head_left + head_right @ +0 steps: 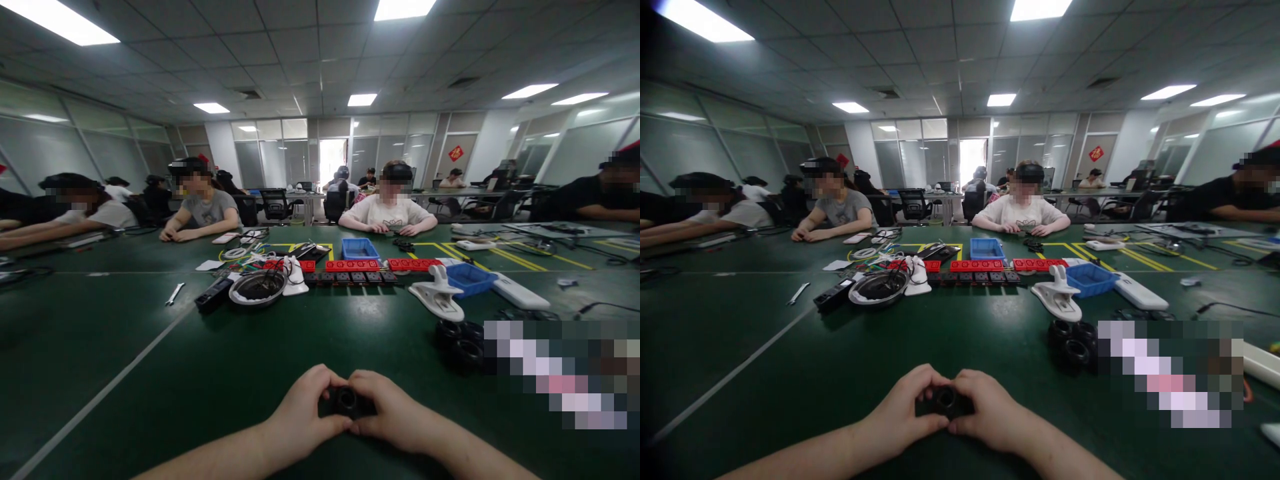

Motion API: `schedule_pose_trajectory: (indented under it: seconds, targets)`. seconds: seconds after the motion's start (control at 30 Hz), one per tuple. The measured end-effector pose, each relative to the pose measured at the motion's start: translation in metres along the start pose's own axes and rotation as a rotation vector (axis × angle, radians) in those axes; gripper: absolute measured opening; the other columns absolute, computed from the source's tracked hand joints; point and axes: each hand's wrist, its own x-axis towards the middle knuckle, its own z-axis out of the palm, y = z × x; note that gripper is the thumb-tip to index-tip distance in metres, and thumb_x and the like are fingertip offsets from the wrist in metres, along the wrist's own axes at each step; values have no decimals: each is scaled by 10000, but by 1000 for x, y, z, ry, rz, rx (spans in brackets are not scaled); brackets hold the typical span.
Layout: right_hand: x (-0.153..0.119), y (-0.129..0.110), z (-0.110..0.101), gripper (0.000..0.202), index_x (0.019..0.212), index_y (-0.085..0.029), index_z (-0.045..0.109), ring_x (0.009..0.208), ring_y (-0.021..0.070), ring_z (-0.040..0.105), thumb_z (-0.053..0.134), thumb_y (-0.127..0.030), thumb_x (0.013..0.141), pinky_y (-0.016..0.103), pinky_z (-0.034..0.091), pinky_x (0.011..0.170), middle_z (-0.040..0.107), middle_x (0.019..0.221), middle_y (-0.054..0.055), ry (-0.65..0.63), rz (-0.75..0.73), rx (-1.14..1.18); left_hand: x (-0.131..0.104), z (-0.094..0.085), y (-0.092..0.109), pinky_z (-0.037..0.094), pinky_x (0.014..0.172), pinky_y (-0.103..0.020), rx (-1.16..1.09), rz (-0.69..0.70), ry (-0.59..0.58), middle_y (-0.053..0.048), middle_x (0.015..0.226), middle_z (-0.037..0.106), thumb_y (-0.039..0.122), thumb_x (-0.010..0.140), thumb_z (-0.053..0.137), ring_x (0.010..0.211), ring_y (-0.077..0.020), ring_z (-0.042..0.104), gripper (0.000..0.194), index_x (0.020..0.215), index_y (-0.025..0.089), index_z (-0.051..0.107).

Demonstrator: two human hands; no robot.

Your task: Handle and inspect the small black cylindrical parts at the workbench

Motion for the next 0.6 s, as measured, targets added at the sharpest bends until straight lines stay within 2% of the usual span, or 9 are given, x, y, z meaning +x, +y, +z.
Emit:
schedule_pose_trajectory:
  seconds: [0.17,0.37,0.5,0.6]
  targets:
    - [2,3,3,235,812,-161,624,733,153,486,737,-208,612,224,354,620,537,780,-4,15,19,11,-1,0,-1,382,669,-237,-4,8,-3,1,860,541,156,624,720,784,-164,495,316,918,183,607]
    - [3,-2,3,266,691,-152,566,657,124,448,775,-185,531,199,313,548,474,703,-39,38,142,2,-3,2,-1,371,642,-231,24,37,22,9,826,530,178,610,736,757,-162,485,297,878,184,609]
    - [3,-6,4,313,673,-164,550,648,131,451,789,-258,494,204,295,526,482,685,-39,61,217,-68,-3,4,-3,372,645,-233,20,41,21,11,838,527,174,605,737,764,-162,487,309,882,182,602]
    - [3,-7,9,327,682,-166,550,645,146,473,767,-333,503,218,302,524,516,696,-20,92,218,-153,-2,6,-4,373,651,-232,25,41,31,15,832,521,139,602,724,762,-159,486,309,877,183,591]
